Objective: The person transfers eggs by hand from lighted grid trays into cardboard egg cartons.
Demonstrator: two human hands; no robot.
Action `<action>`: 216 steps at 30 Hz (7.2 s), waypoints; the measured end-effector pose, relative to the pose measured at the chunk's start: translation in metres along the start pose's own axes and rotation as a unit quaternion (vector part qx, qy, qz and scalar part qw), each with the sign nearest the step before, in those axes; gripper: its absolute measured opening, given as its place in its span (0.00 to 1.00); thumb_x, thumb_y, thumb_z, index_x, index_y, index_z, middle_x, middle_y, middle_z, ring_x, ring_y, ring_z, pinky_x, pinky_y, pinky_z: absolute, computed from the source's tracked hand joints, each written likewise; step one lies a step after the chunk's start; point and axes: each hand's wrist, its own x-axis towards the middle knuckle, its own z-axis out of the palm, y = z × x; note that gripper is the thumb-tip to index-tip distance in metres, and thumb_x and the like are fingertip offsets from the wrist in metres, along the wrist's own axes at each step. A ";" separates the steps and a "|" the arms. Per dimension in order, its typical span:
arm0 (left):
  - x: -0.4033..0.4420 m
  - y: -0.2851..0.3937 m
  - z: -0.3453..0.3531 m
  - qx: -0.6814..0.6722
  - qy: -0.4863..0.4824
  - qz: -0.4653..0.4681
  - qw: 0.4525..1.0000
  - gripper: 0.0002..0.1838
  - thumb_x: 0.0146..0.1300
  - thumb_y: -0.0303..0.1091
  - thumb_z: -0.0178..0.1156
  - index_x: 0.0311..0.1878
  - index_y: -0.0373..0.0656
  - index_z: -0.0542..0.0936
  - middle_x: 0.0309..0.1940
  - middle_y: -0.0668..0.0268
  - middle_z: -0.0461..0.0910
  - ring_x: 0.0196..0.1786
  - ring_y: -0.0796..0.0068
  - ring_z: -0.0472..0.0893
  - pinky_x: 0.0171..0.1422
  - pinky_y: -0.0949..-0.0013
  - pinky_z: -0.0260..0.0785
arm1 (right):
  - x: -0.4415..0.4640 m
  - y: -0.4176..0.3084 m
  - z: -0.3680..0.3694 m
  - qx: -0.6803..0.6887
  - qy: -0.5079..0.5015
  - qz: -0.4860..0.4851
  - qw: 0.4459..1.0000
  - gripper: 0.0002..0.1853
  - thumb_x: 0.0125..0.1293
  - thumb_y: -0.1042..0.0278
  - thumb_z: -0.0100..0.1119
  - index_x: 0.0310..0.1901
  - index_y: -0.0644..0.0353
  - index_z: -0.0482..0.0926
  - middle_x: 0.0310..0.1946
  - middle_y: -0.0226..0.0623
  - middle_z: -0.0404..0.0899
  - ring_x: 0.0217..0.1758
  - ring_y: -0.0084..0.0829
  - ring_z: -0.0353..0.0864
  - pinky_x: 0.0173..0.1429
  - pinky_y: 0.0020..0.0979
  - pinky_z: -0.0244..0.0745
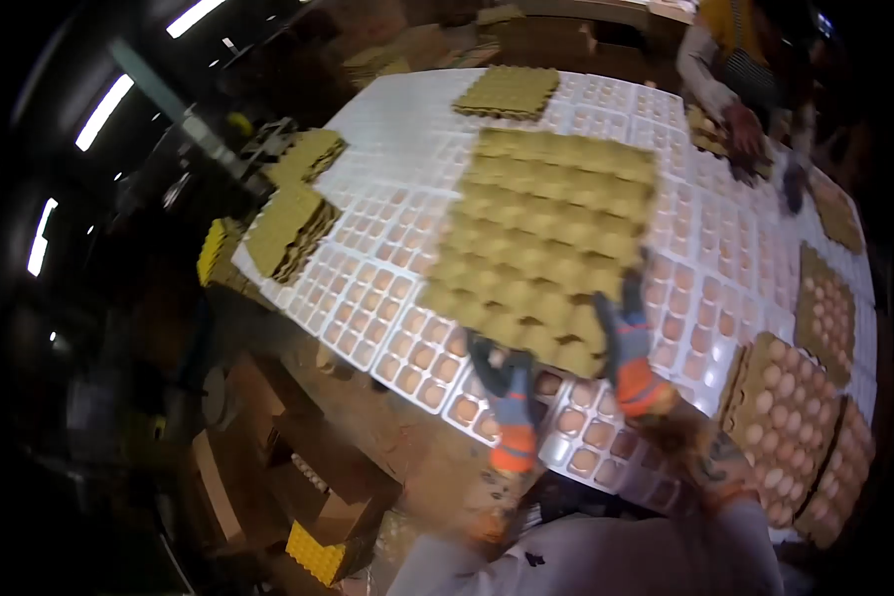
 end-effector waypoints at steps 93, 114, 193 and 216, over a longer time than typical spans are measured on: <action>0.053 0.046 0.055 0.088 -0.509 -0.037 0.856 0.12 0.66 0.33 0.51 0.33 0.36 0.81 0.25 0.65 0.80 0.31 0.73 0.80 0.36 0.71 0.72 | -0.070 0.030 -0.146 0.411 -0.015 0.178 0.894 0.15 0.57 0.70 0.63 0.45 0.65 0.79 0.31 0.37 0.81 0.34 0.27 0.82 0.39 0.28 0.80; 0.034 0.024 0.155 0.547 -0.498 0.404 0.537 0.21 0.46 0.39 0.69 0.47 0.59 0.81 0.54 0.61 0.71 0.52 0.56 0.77 0.49 0.54 0.75 | -0.011 0.012 -0.119 -0.421 -0.244 0.162 0.859 0.27 0.56 0.54 0.67 0.59 0.45 0.75 0.61 0.43 0.68 0.55 0.40 0.79 0.53 0.36 0.78; 0.112 0.006 0.086 0.307 -0.507 0.235 0.770 0.30 0.53 0.33 0.68 0.62 0.51 0.73 0.52 0.64 0.75 0.49 0.66 0.78 0.51 0.64 0.73 | 0.098 0.047 -0.097 -0.455 -0.269 0.090 0.844 0.21 0.54 0.51 0.65 0.47 0.52 0.84 0.53 0.44 0.71 0.52 0.46 0.76 0.53 0.42 0.75; -0.152 0.034 0.183 0.408 -0.549 0.236 0.690 0.24 0.49 0.44 0.73 0.50 0.55 0.79 0.57 0.53 0.71 0.52 0.49 0.78 0.53 0.56 0.75 | -0.156 0.157 -0.244 -0.294 -0.197 0.225 0.908 0.22 0.60 0.54 0.57 0.58 0.42 0.76 0.53 0.41 0.72 0.53 0.43 0.78 0.52 0.46 0.76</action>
